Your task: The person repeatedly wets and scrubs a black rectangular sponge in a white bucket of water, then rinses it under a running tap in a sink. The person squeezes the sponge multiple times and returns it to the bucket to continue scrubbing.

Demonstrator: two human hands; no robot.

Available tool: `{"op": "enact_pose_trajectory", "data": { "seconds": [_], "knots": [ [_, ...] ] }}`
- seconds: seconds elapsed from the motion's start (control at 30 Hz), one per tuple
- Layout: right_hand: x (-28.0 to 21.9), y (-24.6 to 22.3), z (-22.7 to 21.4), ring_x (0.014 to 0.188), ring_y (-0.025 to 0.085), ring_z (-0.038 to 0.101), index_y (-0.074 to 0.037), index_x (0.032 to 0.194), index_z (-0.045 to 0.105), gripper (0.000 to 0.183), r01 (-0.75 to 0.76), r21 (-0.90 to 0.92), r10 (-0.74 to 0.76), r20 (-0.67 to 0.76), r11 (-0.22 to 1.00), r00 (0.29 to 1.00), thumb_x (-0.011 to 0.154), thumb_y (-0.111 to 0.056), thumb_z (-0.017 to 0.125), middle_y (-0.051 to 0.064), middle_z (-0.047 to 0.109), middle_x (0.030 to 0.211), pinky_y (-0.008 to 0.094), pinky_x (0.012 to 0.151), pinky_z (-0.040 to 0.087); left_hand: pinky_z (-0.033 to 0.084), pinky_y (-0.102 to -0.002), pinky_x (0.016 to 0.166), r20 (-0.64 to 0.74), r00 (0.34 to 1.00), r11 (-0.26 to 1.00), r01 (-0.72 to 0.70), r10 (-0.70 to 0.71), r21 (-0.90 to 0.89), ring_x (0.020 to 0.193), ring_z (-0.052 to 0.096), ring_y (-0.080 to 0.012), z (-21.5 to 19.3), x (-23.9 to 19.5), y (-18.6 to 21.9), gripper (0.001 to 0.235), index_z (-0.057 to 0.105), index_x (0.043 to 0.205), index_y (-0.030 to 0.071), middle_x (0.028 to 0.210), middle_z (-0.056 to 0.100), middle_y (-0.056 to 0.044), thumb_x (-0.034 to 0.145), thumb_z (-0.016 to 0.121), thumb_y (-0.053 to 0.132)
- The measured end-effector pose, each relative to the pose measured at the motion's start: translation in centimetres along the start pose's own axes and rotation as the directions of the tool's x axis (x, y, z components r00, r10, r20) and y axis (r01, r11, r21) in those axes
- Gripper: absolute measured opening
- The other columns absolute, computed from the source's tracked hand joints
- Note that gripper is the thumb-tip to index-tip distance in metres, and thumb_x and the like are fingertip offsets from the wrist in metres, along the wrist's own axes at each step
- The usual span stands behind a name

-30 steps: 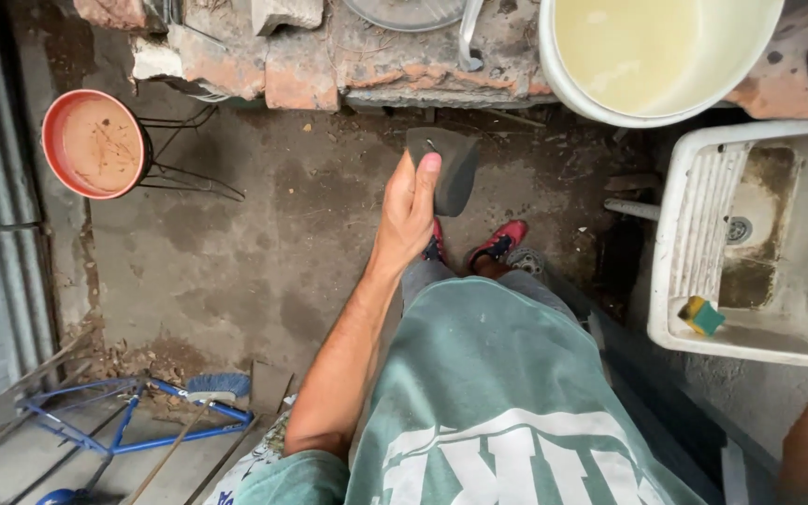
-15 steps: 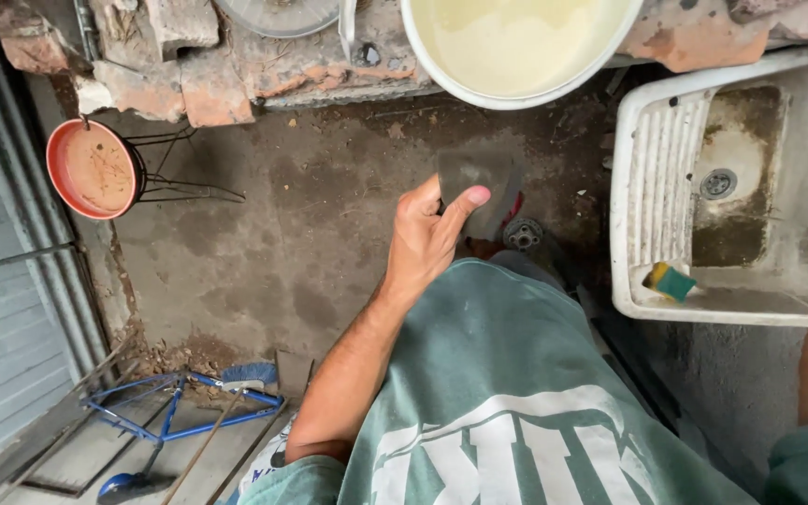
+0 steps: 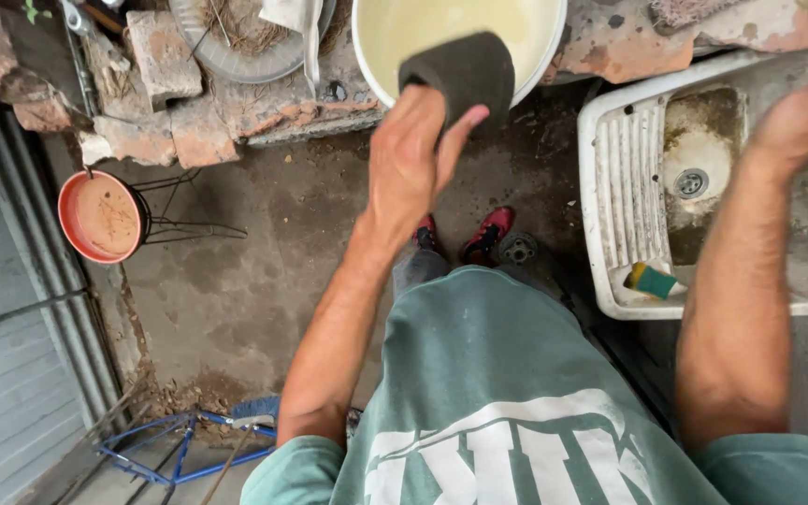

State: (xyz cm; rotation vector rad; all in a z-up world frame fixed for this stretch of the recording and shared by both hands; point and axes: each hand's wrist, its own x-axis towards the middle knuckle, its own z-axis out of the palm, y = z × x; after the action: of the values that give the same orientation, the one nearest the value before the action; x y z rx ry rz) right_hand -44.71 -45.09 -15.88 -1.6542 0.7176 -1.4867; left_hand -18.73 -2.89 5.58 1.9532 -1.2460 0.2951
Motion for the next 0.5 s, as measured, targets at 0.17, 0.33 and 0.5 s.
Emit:
{"op": "enact_pose_trajectory", "data": {
  "seconds": [0.17,0.33,0.5],
  "knots": [
    [-1.4,-15.0,7.2,0.177,0.028,0.052,-0.031,0.184,0.039,0.060,0.118,-0.092,-0.114,0.045,0.989,0.992,0.128,-0.042,0.059,-0.008,0.037,0.192,0.056,0.152,0.046,0.052,-0.044,0.071,0.257,0.935,0.907,-0.315,0.245,0.279,0.083,0.061,-0.0300,6.0,5.5,-10.2,0.009,0.068,0.101,0.006,0.087,0.066,-0.011,0.101,0.064,-0.001],
    [-5.2,-22.0,9.4,0.184,0.023,0.039,-0.012,0.178,0.059,0.072,0.166,-0.239,-0.108,0.240,0.957,0.965,0.123,-0.057,0.050,-0.008,0.027,0.192,0.064,0.146,0.062,0.049,-0.045,0.095,0.686,0.687,0.663,-0.633,0.242,0.400,0.106,0.067,-0.0301,14.1,5.9,-18.3,0.079,0.071,0.143,0.008,0.121,0.076,-0.007,0.094,0.087,0.068],
    [-7.9,-23.5,10.1,0.168,0.038,0.047,0.015,0.152,0.072,0.088,0.209,-0.309,-0.118,0.289,0.928,0.950,0.122,-0.060,0.038,0.013,0.027,0.183,0.066,0.141,0.055,0.042,-0.048,0.103,0.936,0.319,0.430,-0.873,0.148,0.230,0.114,0.057,-0.0281,13.6,9.1,-18.1,0.067,0.064,0.146,0.016,0.129,0.064,-0.009,0.122,0.038,0.073]
  ]
}}
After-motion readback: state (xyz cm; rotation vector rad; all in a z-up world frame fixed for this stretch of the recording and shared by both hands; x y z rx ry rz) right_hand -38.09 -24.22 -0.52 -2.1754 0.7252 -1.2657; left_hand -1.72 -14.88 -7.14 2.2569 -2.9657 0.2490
